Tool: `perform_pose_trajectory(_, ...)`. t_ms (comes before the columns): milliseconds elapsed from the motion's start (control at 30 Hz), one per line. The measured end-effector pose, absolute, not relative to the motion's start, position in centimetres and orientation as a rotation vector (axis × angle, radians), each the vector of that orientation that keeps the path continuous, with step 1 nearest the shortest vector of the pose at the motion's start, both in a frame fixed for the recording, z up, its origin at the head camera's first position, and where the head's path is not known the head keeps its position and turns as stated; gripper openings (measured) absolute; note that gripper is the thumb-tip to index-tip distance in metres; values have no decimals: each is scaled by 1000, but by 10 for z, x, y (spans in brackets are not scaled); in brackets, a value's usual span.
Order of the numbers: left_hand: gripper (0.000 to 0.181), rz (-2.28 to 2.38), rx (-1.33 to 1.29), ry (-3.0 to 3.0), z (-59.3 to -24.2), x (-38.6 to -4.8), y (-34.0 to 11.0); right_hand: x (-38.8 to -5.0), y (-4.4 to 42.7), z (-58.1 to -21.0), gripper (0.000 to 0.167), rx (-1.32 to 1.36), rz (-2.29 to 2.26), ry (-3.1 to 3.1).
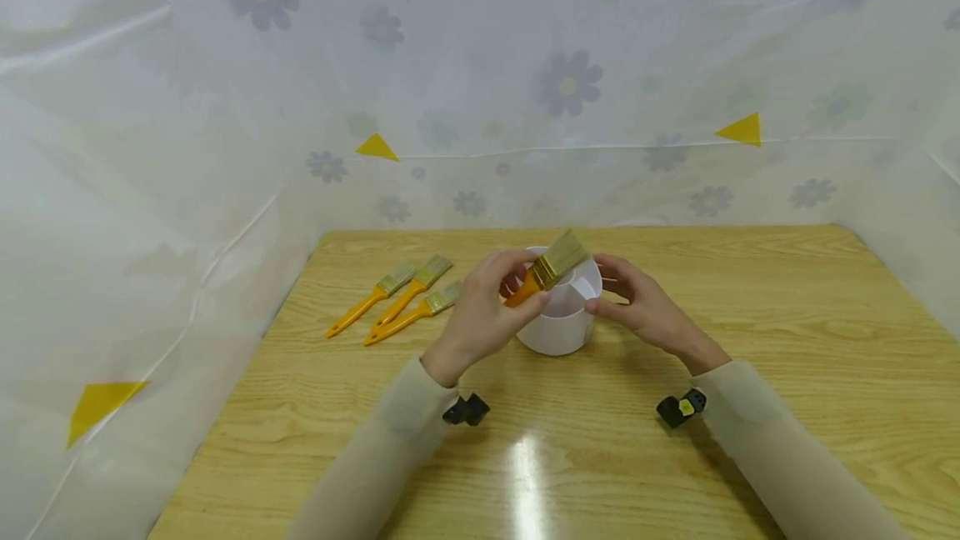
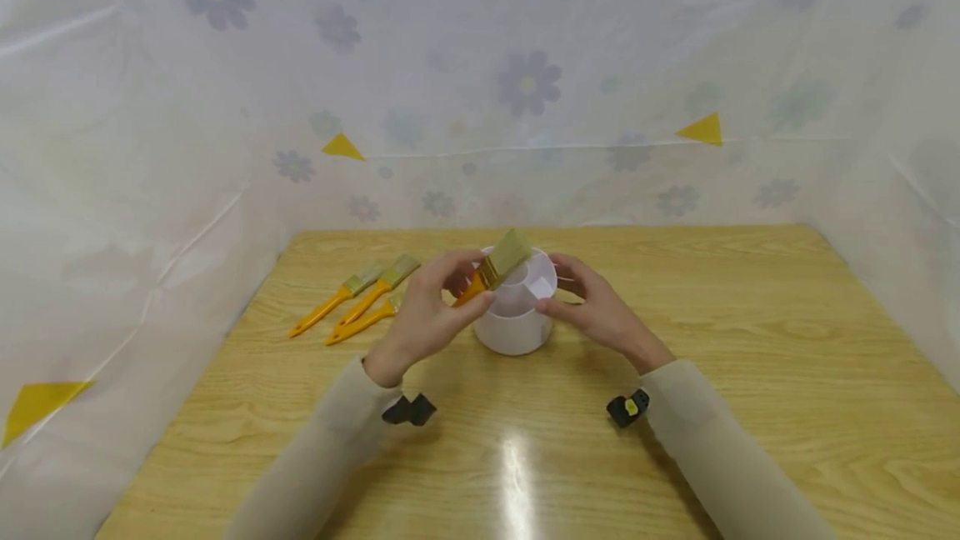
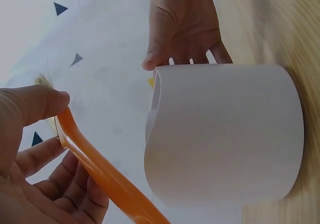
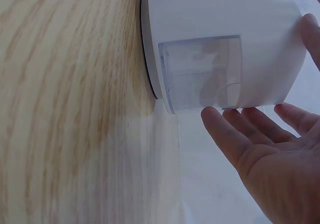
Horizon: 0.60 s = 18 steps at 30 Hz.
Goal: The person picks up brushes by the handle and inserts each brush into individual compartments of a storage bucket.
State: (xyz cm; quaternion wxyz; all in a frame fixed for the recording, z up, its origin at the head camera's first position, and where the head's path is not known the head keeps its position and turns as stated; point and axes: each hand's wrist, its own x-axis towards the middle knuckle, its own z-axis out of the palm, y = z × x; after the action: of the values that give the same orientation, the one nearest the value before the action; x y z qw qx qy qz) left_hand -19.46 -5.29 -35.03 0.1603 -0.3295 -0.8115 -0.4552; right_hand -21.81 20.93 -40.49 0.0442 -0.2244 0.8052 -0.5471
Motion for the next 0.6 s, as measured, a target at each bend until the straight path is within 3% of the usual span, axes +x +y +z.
perform_pose_trajectory(600, 41, -1383, -940, -2221, -337, -195, -36, -217, 208, -403, 68, -695, -1667, 2471)
